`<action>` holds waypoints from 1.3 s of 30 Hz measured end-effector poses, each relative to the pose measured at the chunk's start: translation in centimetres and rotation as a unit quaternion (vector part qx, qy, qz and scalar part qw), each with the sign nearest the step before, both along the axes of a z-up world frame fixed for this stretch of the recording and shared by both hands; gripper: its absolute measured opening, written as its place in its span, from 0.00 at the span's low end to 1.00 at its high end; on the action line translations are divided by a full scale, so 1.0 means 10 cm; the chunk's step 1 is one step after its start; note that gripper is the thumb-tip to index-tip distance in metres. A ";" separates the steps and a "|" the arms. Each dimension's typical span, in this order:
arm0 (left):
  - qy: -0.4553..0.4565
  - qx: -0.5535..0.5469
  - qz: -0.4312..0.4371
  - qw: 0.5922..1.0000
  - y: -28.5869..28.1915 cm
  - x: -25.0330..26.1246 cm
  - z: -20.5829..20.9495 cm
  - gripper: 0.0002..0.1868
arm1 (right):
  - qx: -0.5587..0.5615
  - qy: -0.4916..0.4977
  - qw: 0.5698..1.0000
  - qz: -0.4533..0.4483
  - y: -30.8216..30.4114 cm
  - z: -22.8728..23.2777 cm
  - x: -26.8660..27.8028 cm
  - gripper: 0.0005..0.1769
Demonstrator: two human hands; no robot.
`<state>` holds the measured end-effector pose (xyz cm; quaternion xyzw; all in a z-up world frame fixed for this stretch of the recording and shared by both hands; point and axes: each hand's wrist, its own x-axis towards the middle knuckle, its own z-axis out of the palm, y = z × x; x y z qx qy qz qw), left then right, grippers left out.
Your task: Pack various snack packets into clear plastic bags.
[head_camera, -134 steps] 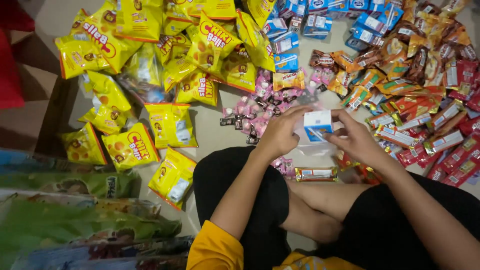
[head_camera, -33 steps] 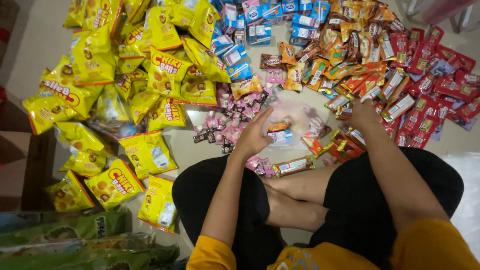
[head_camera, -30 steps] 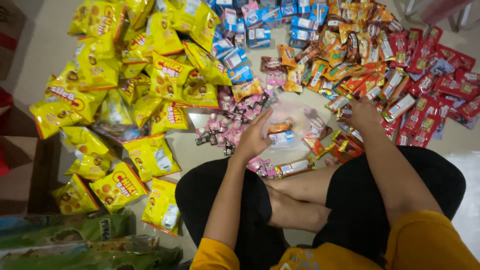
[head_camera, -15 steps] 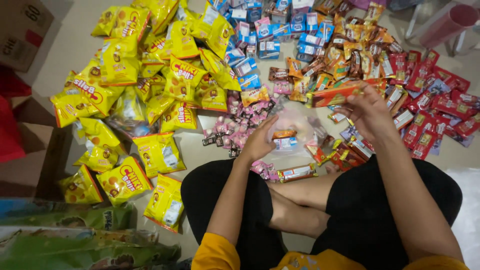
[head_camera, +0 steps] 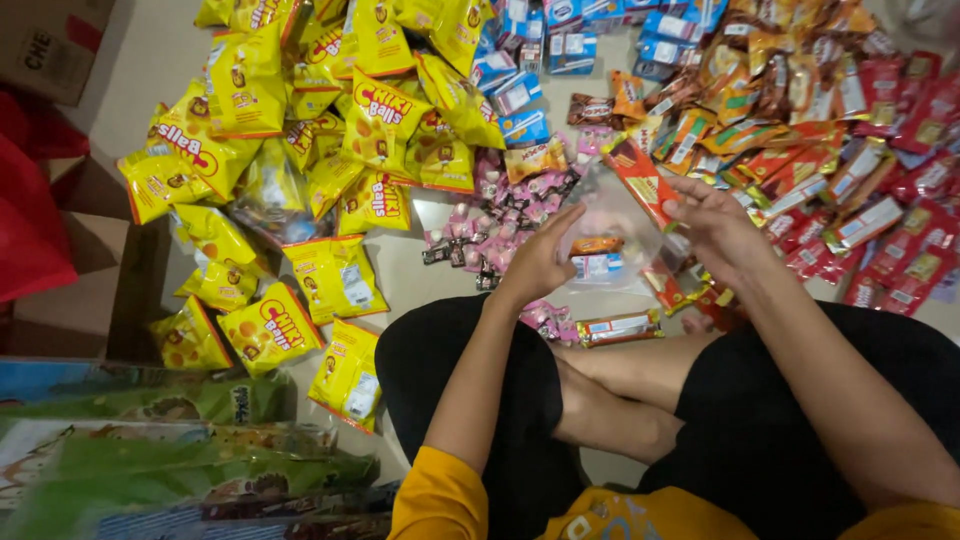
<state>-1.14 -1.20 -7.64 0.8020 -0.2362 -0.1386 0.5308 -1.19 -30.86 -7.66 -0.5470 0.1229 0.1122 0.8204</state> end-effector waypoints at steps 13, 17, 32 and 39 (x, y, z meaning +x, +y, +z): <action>0.080 0.022 0.026 0.996 -0.01 0.13 -0.01 0.50 | -0.602 -0.209 0.752 0.168 0.35 -0.09 -0.10 0.17; 0.074 0.029 0.032 0.996 -0.04 0.06 0.18 0.49 | -0.733 -0.303 0.603 0.081 0.37 -0.31 -0.11 0.06; 0.046 0.071 -0.028 0.996 -0.03 -0.06 0.03 0.52 | -0.784 -0.303 0.512 0.179 0.62 -0.22 -0.34 0.11; 0.011 0.041 0.015 0.999 0.01 0.03 0.19 0.46 | -0.538 -0.184 0.820 0.055 -0.16 -0.32 0.00 0.17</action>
